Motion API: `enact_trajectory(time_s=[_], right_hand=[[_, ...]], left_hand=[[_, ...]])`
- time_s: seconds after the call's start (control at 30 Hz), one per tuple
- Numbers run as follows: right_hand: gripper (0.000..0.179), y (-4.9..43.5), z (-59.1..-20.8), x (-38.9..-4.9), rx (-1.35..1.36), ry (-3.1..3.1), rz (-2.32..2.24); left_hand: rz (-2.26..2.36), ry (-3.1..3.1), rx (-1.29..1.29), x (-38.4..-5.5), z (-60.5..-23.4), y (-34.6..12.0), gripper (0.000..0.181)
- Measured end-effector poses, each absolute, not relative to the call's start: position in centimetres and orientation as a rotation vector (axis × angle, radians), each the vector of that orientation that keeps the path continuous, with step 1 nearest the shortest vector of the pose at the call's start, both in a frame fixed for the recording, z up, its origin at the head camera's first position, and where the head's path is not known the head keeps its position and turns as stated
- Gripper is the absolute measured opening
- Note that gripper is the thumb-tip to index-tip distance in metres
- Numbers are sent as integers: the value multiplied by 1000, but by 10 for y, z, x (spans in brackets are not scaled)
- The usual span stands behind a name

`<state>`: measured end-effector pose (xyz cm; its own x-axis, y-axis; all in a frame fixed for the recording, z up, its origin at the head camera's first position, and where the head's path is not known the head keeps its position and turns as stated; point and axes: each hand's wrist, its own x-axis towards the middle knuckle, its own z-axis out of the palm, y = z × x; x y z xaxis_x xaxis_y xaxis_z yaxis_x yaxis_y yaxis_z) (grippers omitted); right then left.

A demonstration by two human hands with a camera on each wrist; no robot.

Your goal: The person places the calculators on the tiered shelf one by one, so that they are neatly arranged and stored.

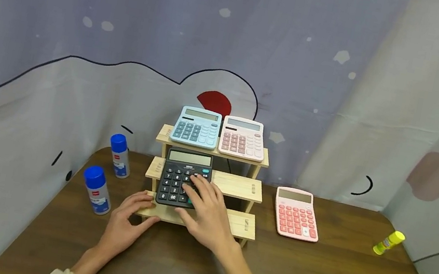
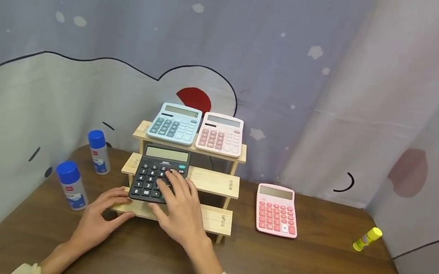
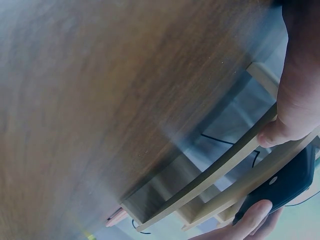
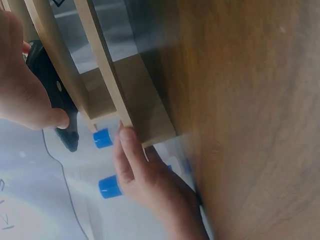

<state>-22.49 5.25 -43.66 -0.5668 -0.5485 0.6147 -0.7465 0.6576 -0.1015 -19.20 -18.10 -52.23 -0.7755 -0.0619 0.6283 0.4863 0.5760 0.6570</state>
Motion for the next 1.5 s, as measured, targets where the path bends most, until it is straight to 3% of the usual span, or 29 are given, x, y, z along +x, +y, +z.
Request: enact_trajectory(time_s=[1.5], right_hand=[[46, 55, -435, -230, 1181, -2282, 500]], left_hand=[[-1188, -2258, -281, -190, -519, -182, 30]])
